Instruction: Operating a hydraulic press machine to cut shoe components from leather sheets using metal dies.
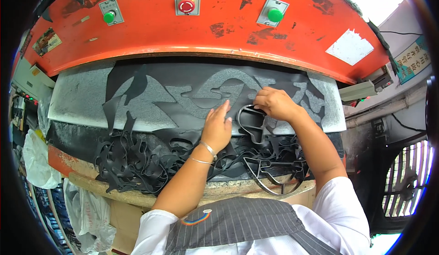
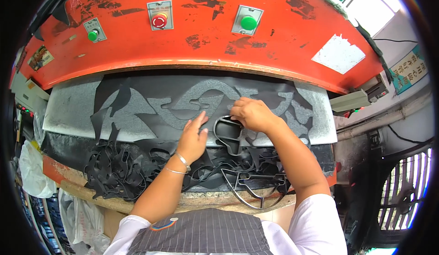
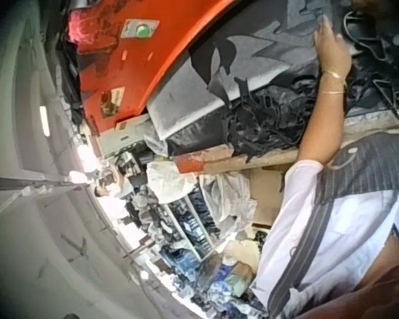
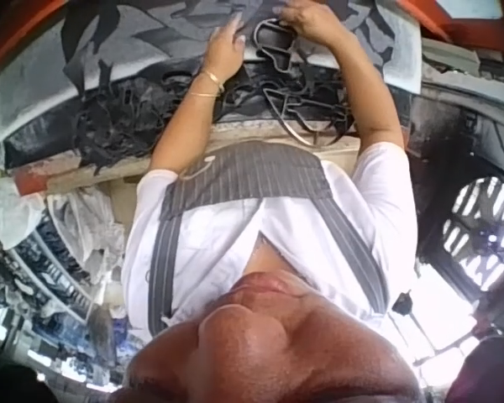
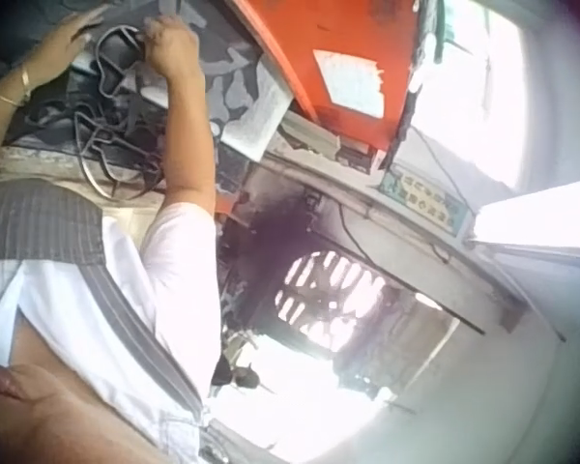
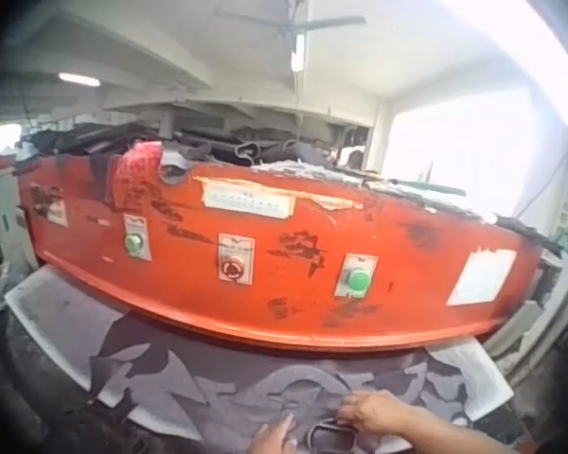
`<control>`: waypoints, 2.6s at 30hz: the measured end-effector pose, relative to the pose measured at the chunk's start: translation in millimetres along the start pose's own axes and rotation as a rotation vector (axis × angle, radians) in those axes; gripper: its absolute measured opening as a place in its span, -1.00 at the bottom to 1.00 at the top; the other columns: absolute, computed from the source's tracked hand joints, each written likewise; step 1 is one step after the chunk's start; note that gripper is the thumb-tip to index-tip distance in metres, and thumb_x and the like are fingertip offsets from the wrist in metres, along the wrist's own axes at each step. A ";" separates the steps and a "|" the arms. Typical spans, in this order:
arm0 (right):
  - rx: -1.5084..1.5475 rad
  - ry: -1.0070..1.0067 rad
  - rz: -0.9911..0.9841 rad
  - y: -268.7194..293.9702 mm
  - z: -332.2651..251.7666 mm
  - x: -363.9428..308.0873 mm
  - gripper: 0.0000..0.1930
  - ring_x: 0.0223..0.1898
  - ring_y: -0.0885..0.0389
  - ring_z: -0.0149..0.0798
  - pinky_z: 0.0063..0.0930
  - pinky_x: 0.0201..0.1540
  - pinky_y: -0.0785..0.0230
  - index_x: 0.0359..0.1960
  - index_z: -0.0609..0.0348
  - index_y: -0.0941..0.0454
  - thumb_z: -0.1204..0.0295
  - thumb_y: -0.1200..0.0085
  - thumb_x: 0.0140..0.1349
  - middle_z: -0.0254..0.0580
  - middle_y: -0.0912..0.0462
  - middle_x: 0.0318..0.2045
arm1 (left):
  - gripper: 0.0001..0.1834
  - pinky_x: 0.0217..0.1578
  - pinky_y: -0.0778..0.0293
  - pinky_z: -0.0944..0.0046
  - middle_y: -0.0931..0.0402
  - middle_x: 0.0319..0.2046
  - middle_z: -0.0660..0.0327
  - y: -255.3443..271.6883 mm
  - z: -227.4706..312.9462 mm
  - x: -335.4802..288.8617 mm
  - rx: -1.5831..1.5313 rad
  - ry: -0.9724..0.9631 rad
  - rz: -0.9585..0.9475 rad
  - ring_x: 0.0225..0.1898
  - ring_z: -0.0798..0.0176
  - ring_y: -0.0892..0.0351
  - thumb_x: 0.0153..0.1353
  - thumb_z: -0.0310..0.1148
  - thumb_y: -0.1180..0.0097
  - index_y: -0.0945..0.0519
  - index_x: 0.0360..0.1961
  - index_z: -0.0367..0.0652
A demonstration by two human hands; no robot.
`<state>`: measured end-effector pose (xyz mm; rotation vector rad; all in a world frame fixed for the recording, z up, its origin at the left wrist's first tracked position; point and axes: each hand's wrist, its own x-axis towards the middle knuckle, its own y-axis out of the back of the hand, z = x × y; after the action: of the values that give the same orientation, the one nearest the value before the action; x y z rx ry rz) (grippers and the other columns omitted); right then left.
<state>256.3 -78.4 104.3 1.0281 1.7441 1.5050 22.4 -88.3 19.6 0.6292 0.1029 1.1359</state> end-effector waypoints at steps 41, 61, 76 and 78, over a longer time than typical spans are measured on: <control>0.399 -0.821 0.121 -39.1 -20.0 -13.5 -0.72 -0.36 -0.66 0.16 -0.09 -0.22 -0.49 -0.23 0.32 -0.56 0.32 -0.04 0.18 0.18 -0.65 -0.45 | -0.54 0.19 -0.28 0.03 -0.59 -0.09 -0.01 -2.2 -7.7 5.0 0.156 -0.026 0.155 0.10 -0.02 -0.48 0.02 -0.46 -0.26 -0.55 0.02 -0.22; 0.741 -0.586 -0.418 9.5 -88.5 -43.3 -0.58 -0.60 -0.62 -0.19 -0.26 -0.46 -0.50 0.13 0.07 -0.45 0.41 0.06 0.19 -0.04 -0.62 -0.57 | -0.64 0.08 -0.38 0.30 -0.60 -0.02 -0.01 16.9 -9.5 6.6 -0.524 0.257 0.255 0.06 0.20 -0.55 0.33 -0.53 0.14 -0.46 0.13 -0.32; 0.428 -0.022 -0.539 -5.0 -136.3 -52.8 -0.60 -0.29 -0.62 0.16 -0.04 -0.17 -0.44 0.07 0.01 -0.51 0.40 -0.01 0.14 0.13 -0.64 -0.41 | -0.84 -0.12 -0.44 0.38 -0.62 -0.25 0.17 210.4 32.9 -119.3 -0.296 0.103 0.772 -0.24 0.39 -0.55 0.33 -0.48 -0.05 -0.58 -0.15 -0.32; 0.484 -0.011 -0.368 13.3 -128.9 -55.6 -0.61 -0.39 -0.65 0.06 -0.11 -0.23 -0.48 0.04 0.05 -0.54 0.43 -0.05 0.12 0.09 -0.63 -0.43 | -0.90 -0.19 -0.45 0.36 -0.61 -0.32 0.19 224.2 7.8 -172.3 0.096 0.123 0.651 -0.29 0.38 -0.54 0.26 -0.50 -0.11 -0.59 -0.26 -0.33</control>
<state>178.5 -191.4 136.9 0.8653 2.2042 0.8691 -232.0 -180.8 101.6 0.6994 0.0583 1.8080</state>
